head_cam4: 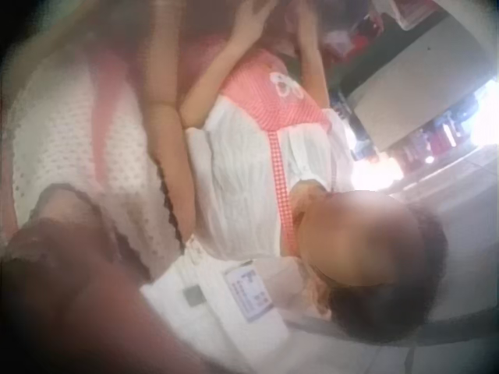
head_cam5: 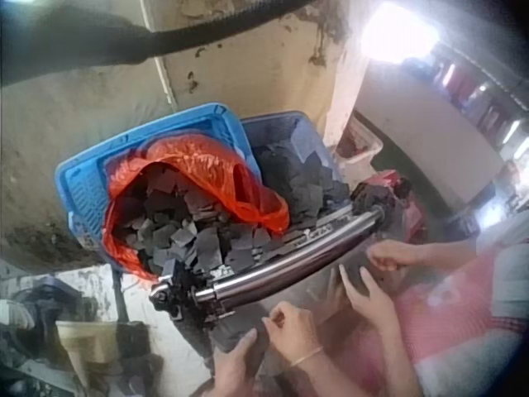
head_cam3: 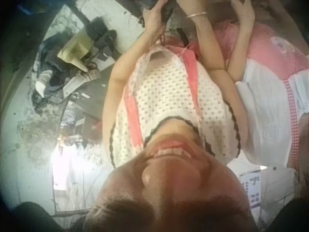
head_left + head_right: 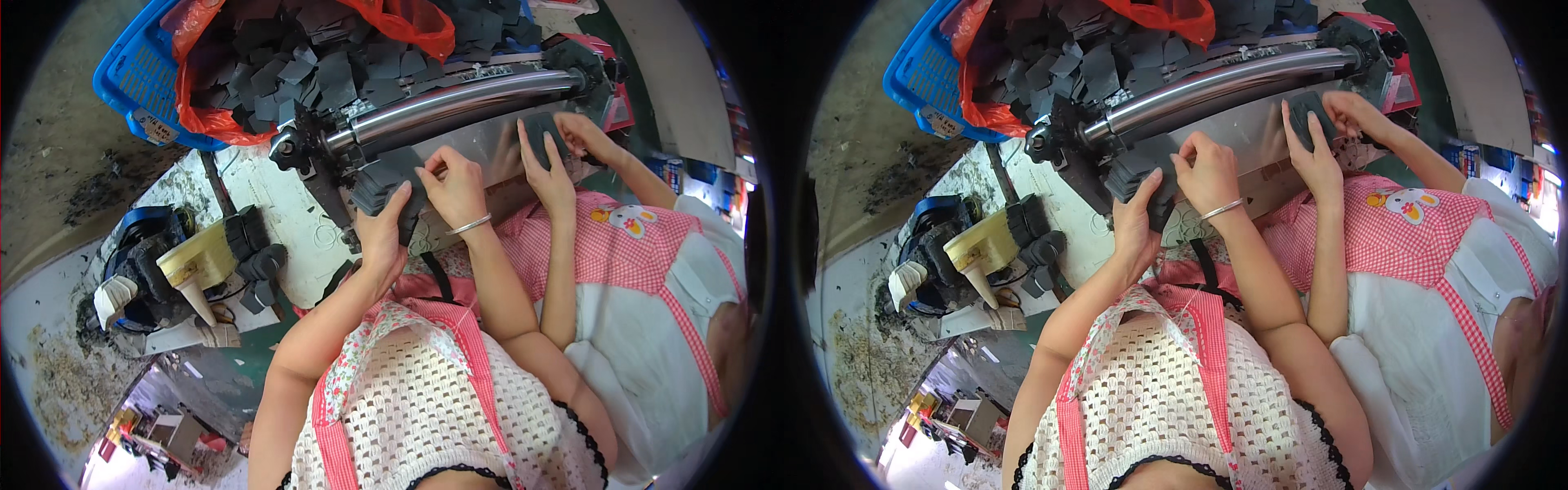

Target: The person feeds shoe components through a rolling machine by hand.

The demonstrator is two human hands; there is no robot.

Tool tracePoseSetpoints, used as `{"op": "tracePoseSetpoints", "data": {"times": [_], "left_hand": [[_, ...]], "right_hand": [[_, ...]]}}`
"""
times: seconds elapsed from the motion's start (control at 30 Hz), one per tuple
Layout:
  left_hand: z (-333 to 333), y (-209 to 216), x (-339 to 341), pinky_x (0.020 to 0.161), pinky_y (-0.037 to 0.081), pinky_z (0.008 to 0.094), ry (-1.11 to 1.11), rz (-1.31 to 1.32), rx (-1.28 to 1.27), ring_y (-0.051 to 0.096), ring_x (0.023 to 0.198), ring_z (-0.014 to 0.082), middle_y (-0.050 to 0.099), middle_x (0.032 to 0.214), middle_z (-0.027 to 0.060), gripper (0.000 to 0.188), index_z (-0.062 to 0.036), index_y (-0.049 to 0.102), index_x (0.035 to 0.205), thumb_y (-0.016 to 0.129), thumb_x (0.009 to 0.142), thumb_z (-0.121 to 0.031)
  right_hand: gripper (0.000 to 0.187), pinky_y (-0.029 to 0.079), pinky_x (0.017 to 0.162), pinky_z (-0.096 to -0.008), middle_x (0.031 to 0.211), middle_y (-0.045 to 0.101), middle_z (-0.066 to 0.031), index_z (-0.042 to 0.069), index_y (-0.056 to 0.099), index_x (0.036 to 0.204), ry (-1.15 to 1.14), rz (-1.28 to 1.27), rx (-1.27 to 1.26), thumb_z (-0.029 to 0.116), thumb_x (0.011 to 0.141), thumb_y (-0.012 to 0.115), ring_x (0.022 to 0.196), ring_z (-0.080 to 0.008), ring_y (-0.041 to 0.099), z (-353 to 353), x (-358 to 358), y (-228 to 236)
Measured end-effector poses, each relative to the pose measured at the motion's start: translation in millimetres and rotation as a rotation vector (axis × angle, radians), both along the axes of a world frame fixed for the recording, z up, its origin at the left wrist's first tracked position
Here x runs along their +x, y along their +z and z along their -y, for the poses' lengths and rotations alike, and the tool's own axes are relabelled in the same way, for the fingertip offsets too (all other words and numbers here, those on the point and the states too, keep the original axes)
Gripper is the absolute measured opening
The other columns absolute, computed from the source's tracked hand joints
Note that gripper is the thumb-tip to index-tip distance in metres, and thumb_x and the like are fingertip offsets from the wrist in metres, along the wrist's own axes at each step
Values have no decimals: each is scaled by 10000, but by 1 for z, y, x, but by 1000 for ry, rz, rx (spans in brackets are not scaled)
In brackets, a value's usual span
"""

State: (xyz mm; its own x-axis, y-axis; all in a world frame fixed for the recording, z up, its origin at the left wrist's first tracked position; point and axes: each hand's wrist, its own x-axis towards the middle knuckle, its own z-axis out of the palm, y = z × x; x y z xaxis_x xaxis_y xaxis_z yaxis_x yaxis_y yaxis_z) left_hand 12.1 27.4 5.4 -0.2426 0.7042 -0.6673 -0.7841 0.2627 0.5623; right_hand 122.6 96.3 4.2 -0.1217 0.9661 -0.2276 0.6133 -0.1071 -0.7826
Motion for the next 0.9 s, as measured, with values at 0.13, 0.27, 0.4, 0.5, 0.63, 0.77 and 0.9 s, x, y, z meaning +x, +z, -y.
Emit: {"op": "tracePoseSetpoints", "data": {"times": [0.13,0.27,0.4,0.5,0.63,0.77,0.9], "left_hand": [[-1,2,-1,690,556,298,-8,46,-15,632,835,158,611,991,61,327,-42,523,1106,688,824,-53],[1,-2,-2,703,560,301,-16,8,-35,631,848,159,605,1011,60,350,-45,513,1130,692,829,-56],[1,0,-1,710,559,298,-1,0,-36,629,853,156,606,1012,58,366,-49,511,1138,699,824,-58],[0,0,-2,724,557,296,-13,41,23,630,860,154,609,1016,56,372,-49,512,1141,704,823,-61],[-1,0,-1,735,553,293,-27,1,-33,630,865,150,613,1017,53,354,-46,519,1132,704,830,-71],[-1,-1,-1,750,537,290,0,3,-13,633,897,159,636,1042,59,339,-40,561,1125,713,823,-61],[1,1,0,736,540,285,7,62,20,638,870,160,636,1031,60,335,-38,559,1121,711,823,-60]], "right_hand": [[268,499,567,-281,667,662,-108,-30,639,855,-197,83,62,169,750,784,574,-149,637,-10,-6,-18],[276,498,560,-282,652,656,-121,-44,619,873,-128,12,-76,162,766,769,567,-162,641,-5,5,-13],[355,512,609,-298,674,664,-122,-62,624,888,44,2,-77,213,742,794,620,-181,650,-2,4,-2],[324,518,636,-282,736,670,-103,-53,646,879,-32,-81,-105,194,737,799,679,-160,645,0,1,-9],[245,513,639,-231,807,667,-71,-29,662,887,-88,-234,-261,140,758,784,721,-103,624,1,9,-12],[239,513,620,-233,752,665,-69,-35,658,887,-30,-136,-155,144,774,769,667,-101,624,-2,6,-8],[238,517,622,-283,697,663,-121,-42,657,872,-87,-11,-4,154,778,754,631,-181,648,1,-3,1]]}}
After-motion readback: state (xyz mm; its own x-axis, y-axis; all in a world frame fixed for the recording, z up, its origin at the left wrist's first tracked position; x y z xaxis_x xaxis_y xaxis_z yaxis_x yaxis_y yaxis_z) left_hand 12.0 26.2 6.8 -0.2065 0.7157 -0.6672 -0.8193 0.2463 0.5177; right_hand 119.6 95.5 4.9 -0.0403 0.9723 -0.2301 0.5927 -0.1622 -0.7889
